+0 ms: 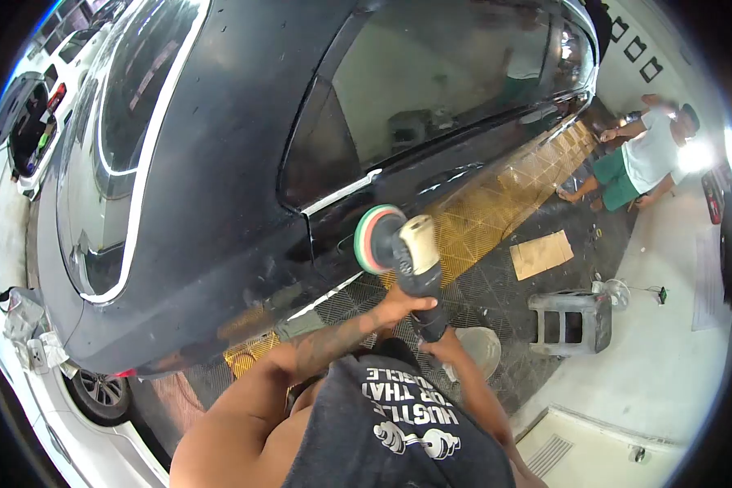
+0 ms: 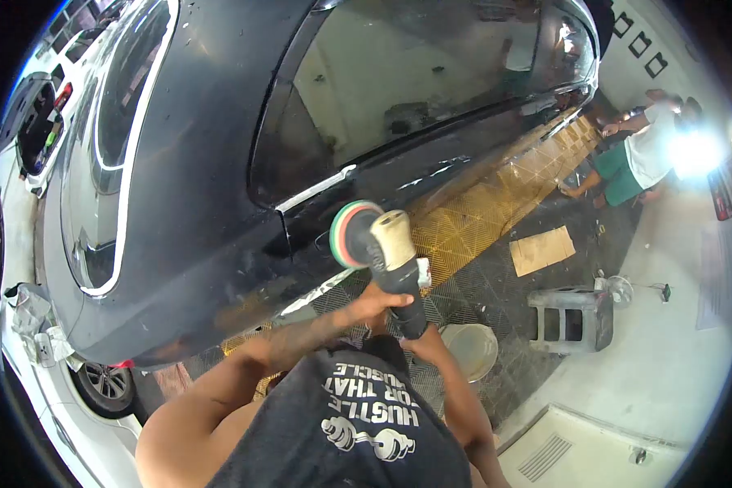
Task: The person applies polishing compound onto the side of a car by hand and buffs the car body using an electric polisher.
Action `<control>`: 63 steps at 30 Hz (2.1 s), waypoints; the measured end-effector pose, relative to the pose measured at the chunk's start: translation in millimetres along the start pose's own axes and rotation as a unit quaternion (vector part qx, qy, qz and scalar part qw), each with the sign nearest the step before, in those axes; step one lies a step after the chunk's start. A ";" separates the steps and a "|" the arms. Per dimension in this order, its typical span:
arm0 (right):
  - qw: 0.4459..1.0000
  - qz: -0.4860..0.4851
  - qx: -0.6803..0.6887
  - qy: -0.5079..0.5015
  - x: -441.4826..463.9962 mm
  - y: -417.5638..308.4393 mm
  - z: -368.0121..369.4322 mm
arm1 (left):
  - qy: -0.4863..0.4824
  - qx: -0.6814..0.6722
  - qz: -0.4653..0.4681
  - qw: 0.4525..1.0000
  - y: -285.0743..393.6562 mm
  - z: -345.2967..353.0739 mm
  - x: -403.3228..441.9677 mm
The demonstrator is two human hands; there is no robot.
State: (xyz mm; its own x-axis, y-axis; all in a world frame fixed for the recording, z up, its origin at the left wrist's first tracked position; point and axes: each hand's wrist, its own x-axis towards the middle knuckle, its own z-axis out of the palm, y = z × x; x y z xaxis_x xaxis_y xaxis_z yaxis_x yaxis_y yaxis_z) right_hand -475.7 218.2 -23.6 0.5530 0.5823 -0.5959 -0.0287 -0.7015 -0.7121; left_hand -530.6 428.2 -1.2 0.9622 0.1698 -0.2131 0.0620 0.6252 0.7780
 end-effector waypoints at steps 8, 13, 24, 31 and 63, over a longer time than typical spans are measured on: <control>0.976 -0.114 0.184 -0.042 45.6 -8.7 86.5 | -0.029 0.151 -0.066 0.986 54.9 -32.3 -3.4; 0.981 -0.176 0.059 -0.054 35.9 -21.4 126.1 | 0.014 0.221 0.008 0.975 65.9 -64.5 -79.2; 0.973 -0.155 -0.005 -0.169 56.6 19.3 178.3 | 0.102 0.337 -0.059 0.934 23.2 -124.3 -173.6; 0.973 -0.141 0.101 -0.150 89.5 100.1 223.9 | 0.071 0.335 -0.086 0.936 10.6 -113.0 -147.2; 0.962 -0.205 0.151 -0.102 73.8 82.9 173.0 | -0.031 0.255 -0.112 0.960 20.9 -69.3 -60.9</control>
State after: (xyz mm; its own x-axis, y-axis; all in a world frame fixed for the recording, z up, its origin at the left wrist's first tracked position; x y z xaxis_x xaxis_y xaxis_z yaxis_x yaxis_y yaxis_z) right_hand -581.3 274.1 -190.9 0.3951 0.8746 -0.2812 -0.1015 -0.2627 -0.9595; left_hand -606.4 483.8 -12.9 0.9226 0.0200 -0.3853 0.3755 0.1831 0.9086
